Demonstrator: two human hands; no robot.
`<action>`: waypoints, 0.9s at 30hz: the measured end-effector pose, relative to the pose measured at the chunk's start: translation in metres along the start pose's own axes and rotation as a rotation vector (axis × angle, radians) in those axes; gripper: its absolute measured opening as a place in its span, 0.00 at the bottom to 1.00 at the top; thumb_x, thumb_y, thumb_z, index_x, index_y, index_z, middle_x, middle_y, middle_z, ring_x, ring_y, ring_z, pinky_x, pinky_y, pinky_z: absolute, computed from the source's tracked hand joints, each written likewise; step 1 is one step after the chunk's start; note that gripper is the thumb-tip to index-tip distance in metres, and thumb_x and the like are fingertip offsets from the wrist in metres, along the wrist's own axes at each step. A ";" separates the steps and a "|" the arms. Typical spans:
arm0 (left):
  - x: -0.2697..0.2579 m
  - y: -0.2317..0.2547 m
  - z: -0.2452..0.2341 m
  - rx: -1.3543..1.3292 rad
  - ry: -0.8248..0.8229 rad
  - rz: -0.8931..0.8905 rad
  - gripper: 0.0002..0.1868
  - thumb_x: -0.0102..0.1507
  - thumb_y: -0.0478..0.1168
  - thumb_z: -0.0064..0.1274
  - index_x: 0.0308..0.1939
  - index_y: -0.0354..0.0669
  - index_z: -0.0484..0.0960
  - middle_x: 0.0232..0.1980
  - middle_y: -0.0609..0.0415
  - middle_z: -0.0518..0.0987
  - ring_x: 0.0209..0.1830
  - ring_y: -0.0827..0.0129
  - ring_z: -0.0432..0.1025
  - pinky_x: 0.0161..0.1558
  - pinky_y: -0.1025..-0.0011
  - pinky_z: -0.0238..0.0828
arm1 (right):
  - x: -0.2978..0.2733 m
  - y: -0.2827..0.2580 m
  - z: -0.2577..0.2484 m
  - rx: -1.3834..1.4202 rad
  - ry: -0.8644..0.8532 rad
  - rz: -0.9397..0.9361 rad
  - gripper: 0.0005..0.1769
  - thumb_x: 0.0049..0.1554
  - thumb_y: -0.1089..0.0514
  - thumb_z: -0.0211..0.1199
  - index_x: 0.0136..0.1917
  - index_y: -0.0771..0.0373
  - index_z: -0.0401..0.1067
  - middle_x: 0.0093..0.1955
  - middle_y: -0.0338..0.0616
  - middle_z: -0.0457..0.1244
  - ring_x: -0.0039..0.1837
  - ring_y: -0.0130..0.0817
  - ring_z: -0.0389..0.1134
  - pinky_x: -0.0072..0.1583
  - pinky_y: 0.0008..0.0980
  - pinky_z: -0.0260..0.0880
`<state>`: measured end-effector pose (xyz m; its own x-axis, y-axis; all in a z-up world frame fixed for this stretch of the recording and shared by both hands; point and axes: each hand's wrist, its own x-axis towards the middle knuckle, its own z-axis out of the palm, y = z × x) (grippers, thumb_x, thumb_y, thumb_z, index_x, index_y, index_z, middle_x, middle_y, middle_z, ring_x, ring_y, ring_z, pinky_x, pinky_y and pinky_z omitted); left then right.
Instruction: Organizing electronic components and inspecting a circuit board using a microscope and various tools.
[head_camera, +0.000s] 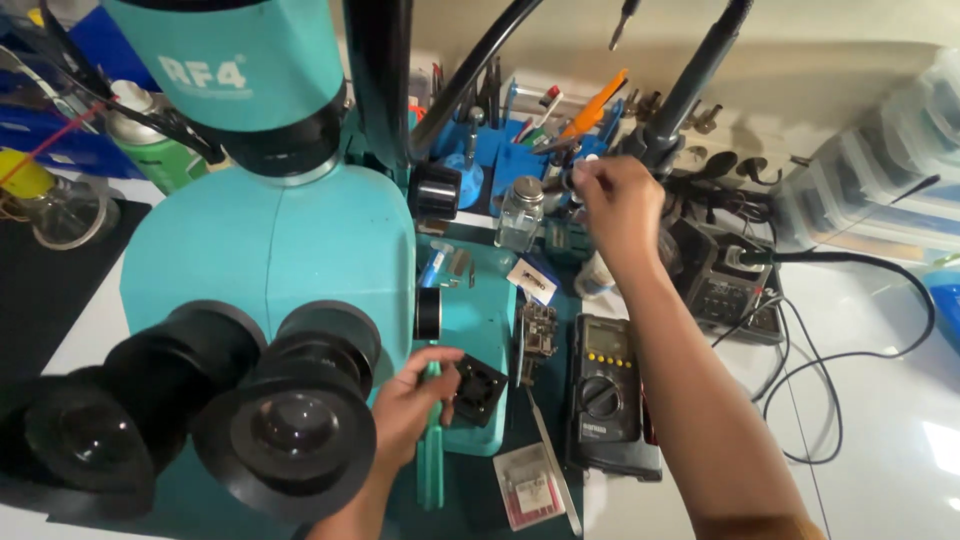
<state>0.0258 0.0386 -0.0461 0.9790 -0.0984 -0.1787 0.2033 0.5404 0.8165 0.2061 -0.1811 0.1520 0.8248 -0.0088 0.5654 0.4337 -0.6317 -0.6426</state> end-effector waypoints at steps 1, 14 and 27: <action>0.005 0.003 0.000 0.001 0.002 0.003 0.18 0.61 0.35 0.55 0.56 0.38 0.79 0.37 0.53 0.75 0.29 0.69 0.70 0.28 0.68 0.68 | 0.012 0.010 0.010 0.003 -0.001 -0.003 0.05 0.57 0.61 0.68 0.46 0.65 0.80 0.42 0.49 0.69 0.38 0.34 0.71 0.39 0.33 0.72; 0.043 0.024 -0.003 0.189 -0.143 0.060 0.16 0.69 0.40 0.48 0.58 0.37 0.78 0.28 0.48 0.73 0.21 0.68 0.68 0.19 0.69 0.64 | 0.100 0.124 0.158 -0.476 -0.316 -0.264 0.10 0.54 0.57 0.62 0.39 0.66 0.79 0.42 0.58 0.70 0.46 0.55 0.72 0.52 0.46 0.74; 0.053 0.041 0.012 0.234 -0.128 0.050 0.16 0.69 0.40 0.47 0.58 0.38 0.79 0.31 0.52 0.73 0.25 0.71 0.69 0.21 0.71 0.67 | 0.100 0.098 0.161 -0.723 -0.447 -0.004 0.18 0.54 0.52 0.64 0.52 0.66 0.78 0.54 0.58 0.70 0.57 0.53 0.72 0.55 0.46 0.75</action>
<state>0.0866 0.0453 -0.0152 0.9790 -0.1894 -0.0756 0.1379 0.3414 0.9298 0.3891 -0.1186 0.0620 0.9555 0.2058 0.2115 0.2240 -0.9724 -0.0659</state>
